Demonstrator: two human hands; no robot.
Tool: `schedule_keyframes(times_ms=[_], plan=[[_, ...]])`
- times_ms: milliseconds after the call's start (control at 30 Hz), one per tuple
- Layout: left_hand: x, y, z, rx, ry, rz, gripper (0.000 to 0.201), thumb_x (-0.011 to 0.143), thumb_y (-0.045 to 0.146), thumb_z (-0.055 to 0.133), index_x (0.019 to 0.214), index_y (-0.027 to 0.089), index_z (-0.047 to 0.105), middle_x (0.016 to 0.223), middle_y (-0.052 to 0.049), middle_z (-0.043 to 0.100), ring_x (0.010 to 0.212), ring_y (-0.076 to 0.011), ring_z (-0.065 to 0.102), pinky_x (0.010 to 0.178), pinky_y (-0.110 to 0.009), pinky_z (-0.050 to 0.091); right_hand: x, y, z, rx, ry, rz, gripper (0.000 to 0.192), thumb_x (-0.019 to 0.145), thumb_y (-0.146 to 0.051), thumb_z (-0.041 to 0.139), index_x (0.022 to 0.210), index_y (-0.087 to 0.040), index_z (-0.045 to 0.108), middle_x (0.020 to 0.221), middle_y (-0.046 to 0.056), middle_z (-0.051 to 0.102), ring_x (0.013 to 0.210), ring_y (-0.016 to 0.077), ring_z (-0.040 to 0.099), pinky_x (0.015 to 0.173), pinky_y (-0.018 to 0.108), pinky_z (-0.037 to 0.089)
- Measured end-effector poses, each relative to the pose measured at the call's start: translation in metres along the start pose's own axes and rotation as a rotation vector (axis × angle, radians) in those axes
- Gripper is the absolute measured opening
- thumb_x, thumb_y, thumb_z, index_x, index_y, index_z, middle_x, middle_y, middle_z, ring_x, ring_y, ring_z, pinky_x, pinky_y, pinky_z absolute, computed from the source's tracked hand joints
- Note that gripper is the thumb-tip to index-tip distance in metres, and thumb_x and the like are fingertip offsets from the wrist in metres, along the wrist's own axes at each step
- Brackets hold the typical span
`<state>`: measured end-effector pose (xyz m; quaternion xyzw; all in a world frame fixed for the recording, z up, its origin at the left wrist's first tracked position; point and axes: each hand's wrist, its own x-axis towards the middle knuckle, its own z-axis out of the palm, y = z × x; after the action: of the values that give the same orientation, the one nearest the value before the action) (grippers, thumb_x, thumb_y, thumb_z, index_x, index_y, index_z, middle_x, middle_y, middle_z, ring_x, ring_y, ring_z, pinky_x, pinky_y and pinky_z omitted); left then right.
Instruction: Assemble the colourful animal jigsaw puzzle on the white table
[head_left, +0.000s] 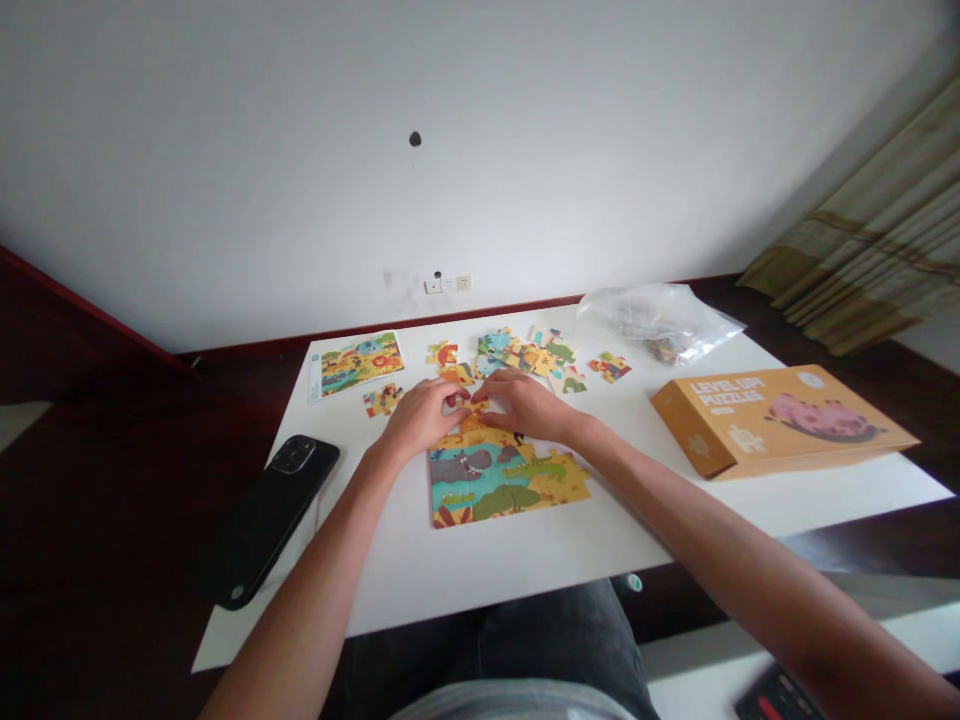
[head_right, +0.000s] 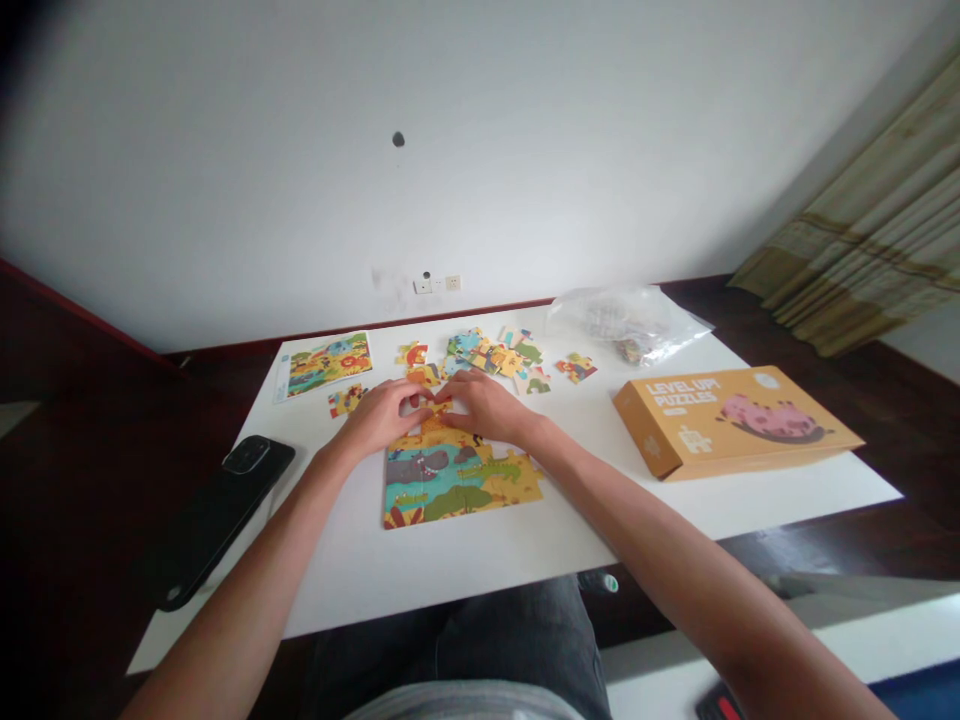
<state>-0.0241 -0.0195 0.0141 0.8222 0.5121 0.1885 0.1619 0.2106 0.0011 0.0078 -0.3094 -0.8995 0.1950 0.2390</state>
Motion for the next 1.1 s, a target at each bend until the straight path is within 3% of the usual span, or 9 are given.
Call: schedule_keyframes(times_ms=[100, 300, 533, 667, 900, 1100], plan=[[0.0, 0.002, 0.0, -0.001, -0.012, -0.019, 0.018, 0.095, 0.031, 0.069, 0.108, 0.024, 0.079, 0.09, -0.003, 0.076, 0.091, -0.0245, 0.069, 0.084, -0.034, 0.05, 0.0, 0.0, -0.001, 0.01, -0.01, 0.001, 0.02, 0.094, -0.027, 0.075, 0.114, -0.022, 0.076, 0.108, 0.008, 0.073, 0.104, 0.0238, 0.067, 0.096, 0.04, 0.053], [-0.001, 0.002, 0.002, 0.004, -0.005, -0.001, 0.023, 0.099, 0.033, 0.06, 0.11, 0.026, 0.079, 0.106, -0.005, 0.079, 0.098, -0.024, 0.07, 0.09, -0.035, 0.051, 0.0, 0.002, -0.009, 0.026, -0.022, 0.02, 0.018, 0.096, -0.027, 0.071, 0.113, -0.022, 0.077, 0.109, 0.008, 0.075, 0.102, 0.0221, 0.069, 0.094, 0.037, 0.054], [-0.001, 0.005, 0.0, -0.028, 0.06, -0.096, 0.023, 0.097, 0.034, 0.062, 0.111, 0.025, 0.078, 0.086, -0.002, 0.077, 0.076, -0.0209, 0.07, 0.073, -0.031, 0.049, -0.01, 0.033, -0.042, -0.116, 0.235, 0.213, 0.022, 0.099, -0.021, 0.06, 0.114, -0.021, 0.076, 0.111, 0.009, 0.077, 0.099, 0.0245, 0.071, 0.093, 0.039, 0.053], [-0.002, 0.005, -0.001, -0.027, 0.129, -0.134, 0.022, 0.097, 0.03, 0.059, 0.107, 0.027, 0.079, 0.089, -0.001, 0.079, 0.074, -0.0198, 0.07, 0.072, -0.03, 0.048, -0.016, 0.054, -0.054, -0.227, 0.328, 0.376, 0.026, 0.097, -0.021, 0.061, 0.118, -0.02, 0.075, 0.112, 0.011, 0.076, 0.101, 0.0275, 0.07, 0.095, 0.041, 0.053], [-0.002, 0.002, -0.002, 0.101, 0.164, -0.21, 0.025, 0.097, 0.035, 0.057, 0.1, 0.028, 0.081, 0.075, -0.001, 0.075, 0.068, -0.0212, 0.067, 0.066, -0.03, 0.043, -0.018, 0.064, -0.042, -0.258, 0.195, 0.34, 0.041, 0.086, -0.032, 0.079, 0.125, -0.019, 0.073, 0.112, 0.012, 0.076, 0.103, 0.0298, 0.068, 0.097, 0.046, 0.053], [0.0, 0.001, -0.002, -0.056, 0.236, -0.206, 0.023, 0.096, 0.037, 0.06, 0.098, 0.025, 0.079, 0.078, -0.001, 0.076, 0.072, -0.0204, 0.069, 0.07, -0.03, 0.047, -0.014, 0.05, -0.046, -0.228, 0.265, 0.357, 0.032, 0.085, -0.032, 0.078, 0.116, -0.021, 0.075, 0.108, 0.01, 0.077, 0.099, 0.0288, 0.07, 0.09, 0.044, 0.055]])
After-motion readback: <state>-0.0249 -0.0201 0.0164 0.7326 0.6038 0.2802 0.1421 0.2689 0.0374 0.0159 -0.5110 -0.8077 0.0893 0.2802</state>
